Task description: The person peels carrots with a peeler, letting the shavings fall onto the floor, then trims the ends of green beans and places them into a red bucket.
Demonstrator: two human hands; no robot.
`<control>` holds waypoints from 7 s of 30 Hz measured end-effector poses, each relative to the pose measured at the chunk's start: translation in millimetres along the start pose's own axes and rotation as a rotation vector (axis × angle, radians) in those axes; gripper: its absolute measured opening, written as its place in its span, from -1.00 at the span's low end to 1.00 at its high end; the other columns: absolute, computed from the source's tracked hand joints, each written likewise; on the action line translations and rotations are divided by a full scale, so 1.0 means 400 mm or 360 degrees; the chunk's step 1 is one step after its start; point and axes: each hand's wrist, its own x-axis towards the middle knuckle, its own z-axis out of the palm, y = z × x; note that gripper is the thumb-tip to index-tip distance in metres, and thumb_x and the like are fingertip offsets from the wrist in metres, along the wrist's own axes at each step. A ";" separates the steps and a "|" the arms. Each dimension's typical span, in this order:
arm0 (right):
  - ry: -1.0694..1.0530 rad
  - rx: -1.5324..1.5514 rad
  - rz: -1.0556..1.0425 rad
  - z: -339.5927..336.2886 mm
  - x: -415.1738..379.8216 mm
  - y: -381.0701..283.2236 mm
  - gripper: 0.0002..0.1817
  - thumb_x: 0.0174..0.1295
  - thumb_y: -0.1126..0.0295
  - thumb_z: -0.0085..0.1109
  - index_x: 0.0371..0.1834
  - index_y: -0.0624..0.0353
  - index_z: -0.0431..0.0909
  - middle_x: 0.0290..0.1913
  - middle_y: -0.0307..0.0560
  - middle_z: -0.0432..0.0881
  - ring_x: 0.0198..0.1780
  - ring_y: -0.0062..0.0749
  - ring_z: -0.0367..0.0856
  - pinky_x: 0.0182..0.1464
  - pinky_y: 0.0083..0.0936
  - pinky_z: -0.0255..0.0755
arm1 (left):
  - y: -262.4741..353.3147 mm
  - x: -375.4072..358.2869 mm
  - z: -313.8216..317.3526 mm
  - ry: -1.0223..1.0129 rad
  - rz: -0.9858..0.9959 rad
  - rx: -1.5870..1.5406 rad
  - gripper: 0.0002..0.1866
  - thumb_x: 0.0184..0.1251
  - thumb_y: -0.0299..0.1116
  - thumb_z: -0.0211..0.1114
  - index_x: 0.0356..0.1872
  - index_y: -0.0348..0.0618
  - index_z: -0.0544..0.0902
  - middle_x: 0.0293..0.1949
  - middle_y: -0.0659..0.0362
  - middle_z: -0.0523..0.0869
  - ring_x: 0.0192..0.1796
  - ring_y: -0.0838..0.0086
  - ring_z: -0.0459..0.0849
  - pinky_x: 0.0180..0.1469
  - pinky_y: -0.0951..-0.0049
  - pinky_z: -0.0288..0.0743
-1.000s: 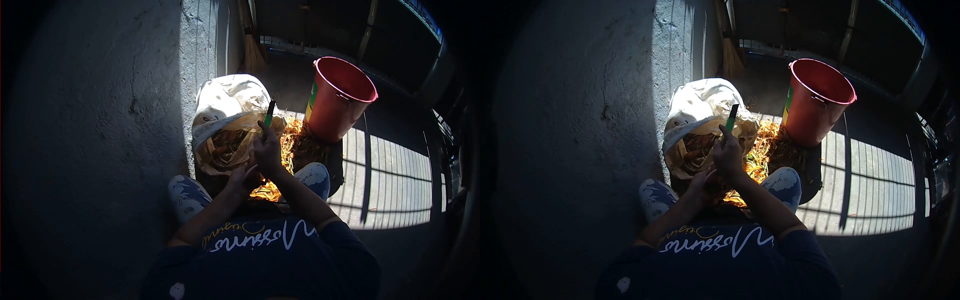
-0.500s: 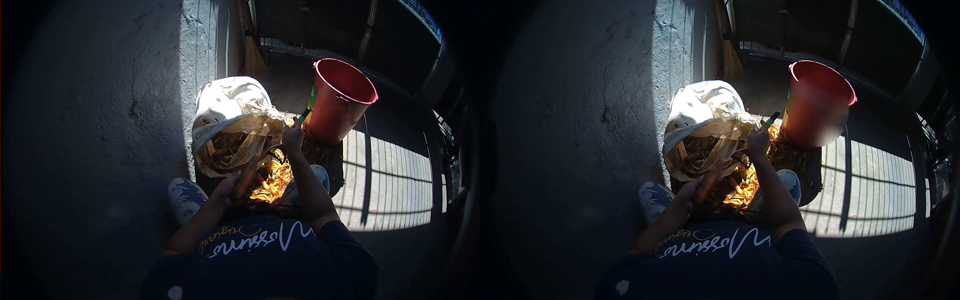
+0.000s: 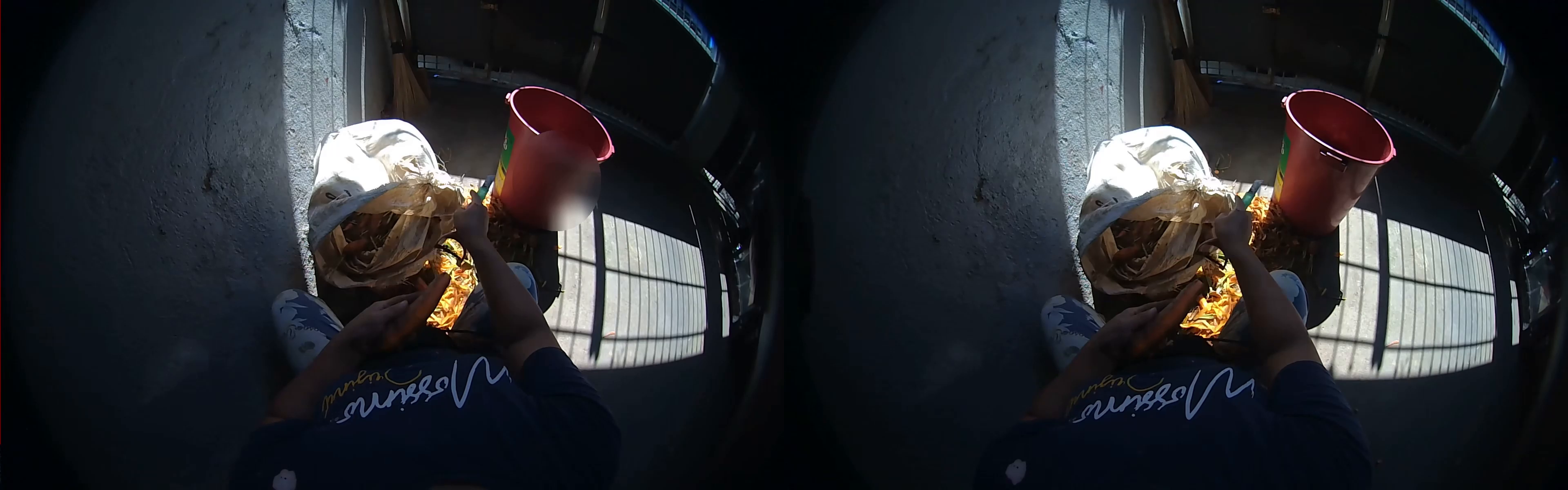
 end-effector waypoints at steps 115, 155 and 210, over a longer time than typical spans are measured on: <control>-0.0013 0.0479 -0.0125 -0.049 -0.104 -0.131 -0.54 -0.01 0.50 -0.04 0.06 0.31 0.38 -0.23 0.24 0.52 -0.22 -0.03 0.53 -0.16 -0.34 0.40 | -0.045 0.066 0.041 0.0469 -0.0048 -0.0656 -0.59 0.40 -0.12 -0.21 0.01 -0.27 0.33 -0.44 0.07 0.57 -0.59 0.37 0.55 -0.59 0.39 0.51; -0.0047 0.0184 0.0284 -0.046 -0.008 0.031 -0.51 -0.03 0.43 -0.06 0.07 0.27 0.38 -0.28 0.22 0.56 -0.28 -0.06 0.58 -0.17 -0.31 0.43 | -0.071 0.076 -0.054 0.0345 0.0057 -0.0803 -0.62 0.39 -0.12 -0.19 -0.03 -0.23 0.35 -0.48 0.10 0.53 -0.52 0.34 0.57 -0.54 0.37 0.52; -0.0355 0.0478 -0.0057 -0.064 -0.170 -0.197 -0.49 -0.04 0.46 -0.01 0.10 0.23 0.37 -0.49 0.04 0.48 -0.49 -0.29 0.48 -0.36 -0.39 0.38 | -0.056 0.116 -0.006 0.0309 -0.0007 -0.0762 -0.64 0.37 -0.16 -0.19 -0.07 -0.21 0.39 -0.36 0.12 0.57 -0.48 0.41 0.61 -0.57 0.46 0.57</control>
